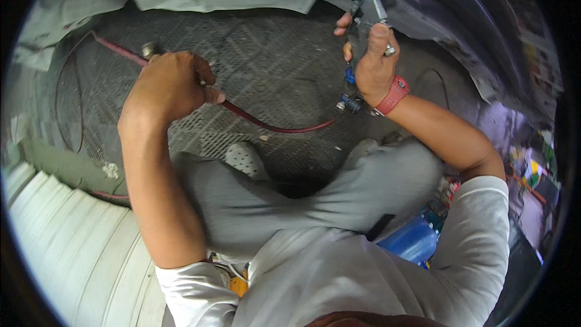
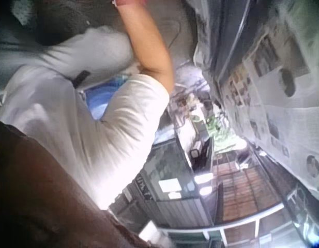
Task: The person uses a heat gun to warm the car's side panel and then applies a substance with a spray gun. The person alternates between heating and spraying the panel while moving around the vehicle.
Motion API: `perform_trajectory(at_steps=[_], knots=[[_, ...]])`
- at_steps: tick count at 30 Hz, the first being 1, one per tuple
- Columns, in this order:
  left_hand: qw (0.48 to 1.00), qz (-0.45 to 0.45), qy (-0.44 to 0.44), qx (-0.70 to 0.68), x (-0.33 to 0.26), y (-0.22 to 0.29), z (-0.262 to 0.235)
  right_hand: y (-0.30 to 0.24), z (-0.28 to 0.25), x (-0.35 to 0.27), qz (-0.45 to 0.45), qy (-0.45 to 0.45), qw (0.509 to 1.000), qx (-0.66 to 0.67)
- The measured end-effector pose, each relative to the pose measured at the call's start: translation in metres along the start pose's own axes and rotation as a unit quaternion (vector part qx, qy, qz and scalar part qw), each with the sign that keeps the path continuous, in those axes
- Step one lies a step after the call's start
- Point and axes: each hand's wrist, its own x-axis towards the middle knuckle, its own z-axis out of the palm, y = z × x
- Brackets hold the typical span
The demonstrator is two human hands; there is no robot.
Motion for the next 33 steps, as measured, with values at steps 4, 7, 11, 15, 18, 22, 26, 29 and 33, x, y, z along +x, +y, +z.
perform_trajectory(at_steps=[4,7,11,15,18,22,26,29,33], knots=[[0.992,0.058,-0.104,0.046,0.024,0.077,0.019,0.008,-0.107,-0.024,-0.003,0.062,0.996,-0.063],[0.983,0.145,-0.116,0.017,0.033,0.098,0.04,0.012,-0.166,-0.04,-0.015,0.126,0.99,-0.063],[0.979,0.157,-0.128,0.012,0.042,0.137,0.051,0.018,-0.241,-0.066,-0.023,0.239,0.971,-0.018],[0.978,0.154,-0.139,0.012,0.055,0.18,0.058,0.024,-0.315,-0.081,-0.027,0.318,0.947,-0.017],[0.976,0.166,-0.139,-0.01,0.068,0.197,0.073,0.031,-0.37,-0.09,-0.032,0.371,0.928,-0.012],[0.977,0.169,-0.124,-0.035,0.076,0.224,0.094,0.046,-0.443,-0.095,-0.042,0.421,0.906,-0.009],[0.98,0.171,-0.092,-0.047,0.083,0.267,0.105,0.057,-0.516,-0.094,-0.059,0.475,0.878,-0.011],[0.975,0.189,-0.082,-0.081,0.091,0.287,0.116,0.077,-0.585,-0.098,-0.024,0.499,0.866,0.012],[0.975,0.186,-0.057,-0.106,0.095,0.317,0.129,0.083,-0.639,-0.074,-0.014,0.624,0.779,0.063]])
